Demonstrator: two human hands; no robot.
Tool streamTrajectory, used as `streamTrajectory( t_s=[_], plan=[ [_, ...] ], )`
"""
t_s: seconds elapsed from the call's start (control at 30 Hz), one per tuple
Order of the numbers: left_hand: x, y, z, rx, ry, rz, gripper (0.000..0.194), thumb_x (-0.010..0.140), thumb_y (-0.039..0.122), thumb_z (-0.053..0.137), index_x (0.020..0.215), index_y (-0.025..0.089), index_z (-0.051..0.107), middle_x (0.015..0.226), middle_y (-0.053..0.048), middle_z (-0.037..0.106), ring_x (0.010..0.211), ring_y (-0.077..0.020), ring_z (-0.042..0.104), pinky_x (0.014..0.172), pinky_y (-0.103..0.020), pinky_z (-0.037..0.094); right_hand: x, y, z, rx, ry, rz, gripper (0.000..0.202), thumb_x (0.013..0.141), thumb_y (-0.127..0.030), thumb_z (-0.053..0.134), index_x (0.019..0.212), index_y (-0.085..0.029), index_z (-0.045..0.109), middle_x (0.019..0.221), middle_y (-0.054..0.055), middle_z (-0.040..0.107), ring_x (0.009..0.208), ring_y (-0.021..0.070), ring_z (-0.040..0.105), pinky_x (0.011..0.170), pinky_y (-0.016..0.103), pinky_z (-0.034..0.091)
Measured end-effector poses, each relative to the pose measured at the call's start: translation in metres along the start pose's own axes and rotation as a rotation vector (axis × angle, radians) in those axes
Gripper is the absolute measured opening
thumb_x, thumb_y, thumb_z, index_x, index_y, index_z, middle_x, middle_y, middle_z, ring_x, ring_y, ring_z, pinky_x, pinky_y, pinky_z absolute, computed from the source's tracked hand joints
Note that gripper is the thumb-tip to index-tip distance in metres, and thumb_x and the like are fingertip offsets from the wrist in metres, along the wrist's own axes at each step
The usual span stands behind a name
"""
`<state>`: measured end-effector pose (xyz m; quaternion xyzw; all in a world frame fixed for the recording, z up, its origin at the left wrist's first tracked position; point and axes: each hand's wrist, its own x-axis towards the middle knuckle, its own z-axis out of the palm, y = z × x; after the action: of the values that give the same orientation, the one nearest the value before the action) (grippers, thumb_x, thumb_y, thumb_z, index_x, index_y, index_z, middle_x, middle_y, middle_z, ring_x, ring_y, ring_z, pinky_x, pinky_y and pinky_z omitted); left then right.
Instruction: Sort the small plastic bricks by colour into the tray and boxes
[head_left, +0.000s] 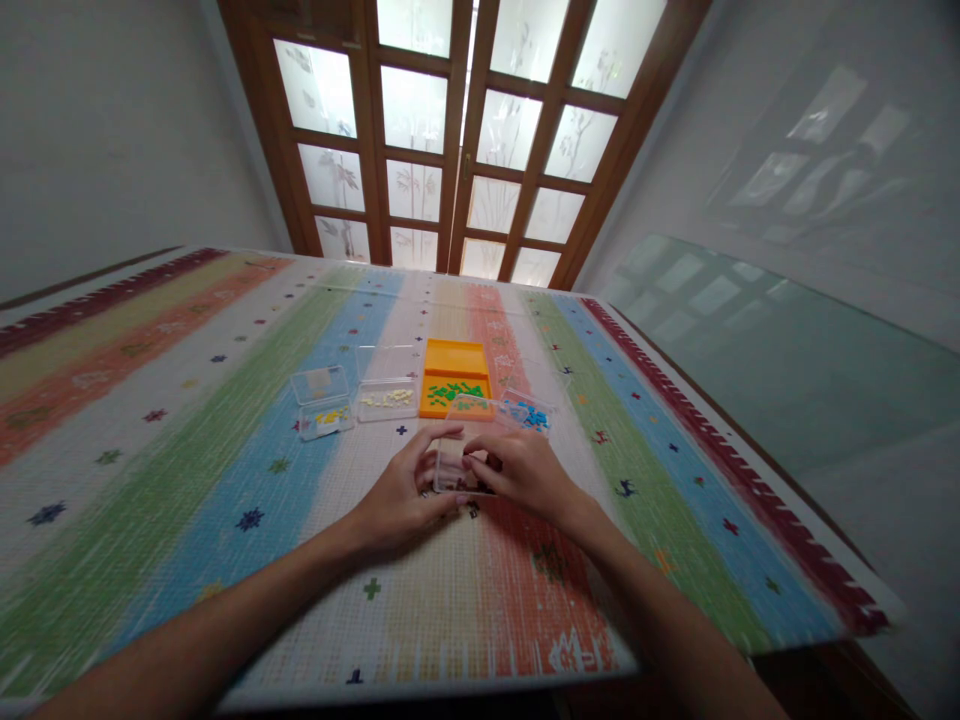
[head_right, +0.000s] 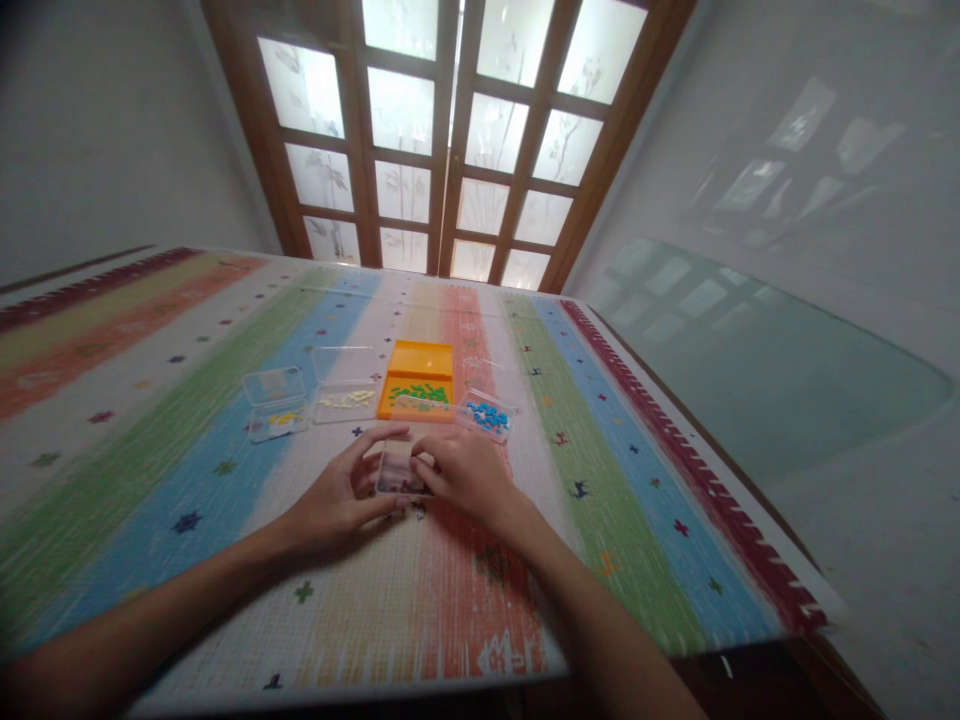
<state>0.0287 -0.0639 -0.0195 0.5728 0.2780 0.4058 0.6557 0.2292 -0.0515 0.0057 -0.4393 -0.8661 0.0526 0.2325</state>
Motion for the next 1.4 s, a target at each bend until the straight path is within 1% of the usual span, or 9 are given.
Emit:
streamTrajectory(
  t_s=[0.13, 0.27, 0.43, 0.57, 0.8, 0.97, 1.23, 1.3, 1.4],
  plan=[
    [-0.001, 0.0, -0.001, 0.012, -0.006, -0.009, 0.064, 0.075, 0.013, 0.077, 0.13, 0.021, 0.045, 0.109, -0.009, 0.066, 0.093, -0.0207, 0.071, 0.083, -0.038, 0.057, 0.0, 0.0, 0.0, -0.093, -0.045, -0.027, 0.017, 0.089, -0.017, 0.056, 0.087, -0.016, 0.073, 0.067, 0.003, 0.07, 0.061, 0.0127, 0.057, 0.059, 0.024, 0.029],
    [-0.001, 0.001, -0.001, 0.022, -0.002, -0.006, 0.064, 0.074, 0.012, 0.077, 0.129, 0.022, 0.046, 0.112, -0.01, 0.065, 0.094, -0.0209, 0.07, 0.082, -0.038, 0.057, 0.0, 0.0, -0.004, -0.092, -0.077, -0.012, 0.018, 0.09, -0.019, 0.056, 0.088, -0.016, 0.074, 0.071, 0.005, 0.072, 0.064, 0.014, 0.06, 0.06, 0.024, 0.031],
    [0.0, 0.0, 0.0, 0.011, -0.009, 0.008, 0.065, 0.075, 0.013, 0.077, 0.13, 0.023, 0.046, 0.11, -0.009, 0.065, 0.093, -0.0207, 0.07, 0.084, -0.039, 0.056, 0.001, -0.001, -0.007, 0.014, -0.096, 0.065, 0.018, 0.09, -0.019, 0.058, 0.087, -0.016, 0.075, 0.073, 0.004, 0.073, 0.066, 0.0137, 0.06, 0.064, 0.025, 0.035],
    [0.0, 0.0, -0.001, 0.021, -0.012, -0.006, 0.065, 0.074, 0.013, 0.077, 0.131, 0.022, 0.045, 0.11, -0.008, 0.065, 0.094, -0.0207, 0.07, 0.084, -0.039, 0.056, 0.002, -0.005, -0.011, 0.138, -0.175, 0.131, 0.016, 0.085, -0.016, 0.059, 0.084, -0.017, 0.075, 0.074, 0.003, 0.073, 0.064, 0.0123, 0.06, 0.062, 0.024, 0.036],
    [-0.001, 0.002, -0.001, 0.05, -0.015, -0.035, 0.065, 0.075, 0.014, 0.076, 0.132, 0.021, 0.043, 0.107, -0.009, 0.065, 0.093, -0.021, 0.07, 0.084, -0.04, 0.056, 0.007, -0.009, -0.014, 0.269, -0.203, 0.24, 0.014, 0.081, -0.015, 0.065, 0.075, -0.016, 0.077, 0.06, 0.0, 0.067, 0.054, 0.0086, 0.053, 0.056, 0.022, 0.033],
    [-0.001, -0.001, -0.002, 0.033, -0.011, -0.025, 0.066, 0.075, 0.015, 0.077, 0.131, 0.021, 0.044, 0.112, -0.01, 0.064, 0.096, -0.0227, 0.07, 0.087, -0.043, 0.055, 0.008, -0.009, -0.014, 0.263, -0.17, 0.268, 0.012, 0.078, -0.012, 0.065, 0.074, -0.016, 0.076, 0.057, -0.002, 0.064, 0.053, 0.0081, 0.051, 0.054, 0.021, 0.032],
    [-0.001, 0.002, -0.001, 0.018, -0.009, -0.007, 0.065, 0.074, 0.013, 0.079, 0.13, 0.021, 0.046, 0.114, -0.011, 0.066, 0.095, -0.0224, 0.071, 0.088, -0.042, 0.056, 0.002, -0.007, -0.008, 0.118, 0.035, 0.205, 0.011, 0.083, -0.019, 0.061, 0.08, -0.017, 0.072, 0.062, 0.0, 0.064, 0.057, 0.0114, 0.053, 0.059, 0.024, 0.036],
    [-0.001, 0.003, -0.001, 0.013, -0.011, -0.006, 0.064, 0.074, 0.013, 0.079, 0.129, 0.021, 0.046, 0.113, -0.011, 0.067, 0.093, -0.0218, 0.072, 0.086, -0.041, 0.056, 0.0, -0.007, -0.009, 0.118, 0.036, 0.172, 0.014, 0.084, -0.019, 0.059, 0.084, -0.017, 0.072, 0.064, 0.001, 0.065, 0.058, 0.0119, 0.054, 0.06, 0.025, 0.037],
    [0.0, 0.003, -0.003, -0.016, -0.012, 0.007, 0.065, 0.075, 0.014, 0.079, 0.13, 0.021, 0.044, 0.109, -0.01, 0.067, 0.092, -0.0216, 0.072, 0.084, -0.039, 0.057, 0.0, -0.008, -0.016, 0.131, -0.043, 0.122, 0.022, 0.085, -0.019, 0.055, 0.091, -0.018, 0.076, 0.067, 0.002, 0.069, 0.059, 0.0122, 0.055, 0.062, 0.025, 0.037]
  ],
)
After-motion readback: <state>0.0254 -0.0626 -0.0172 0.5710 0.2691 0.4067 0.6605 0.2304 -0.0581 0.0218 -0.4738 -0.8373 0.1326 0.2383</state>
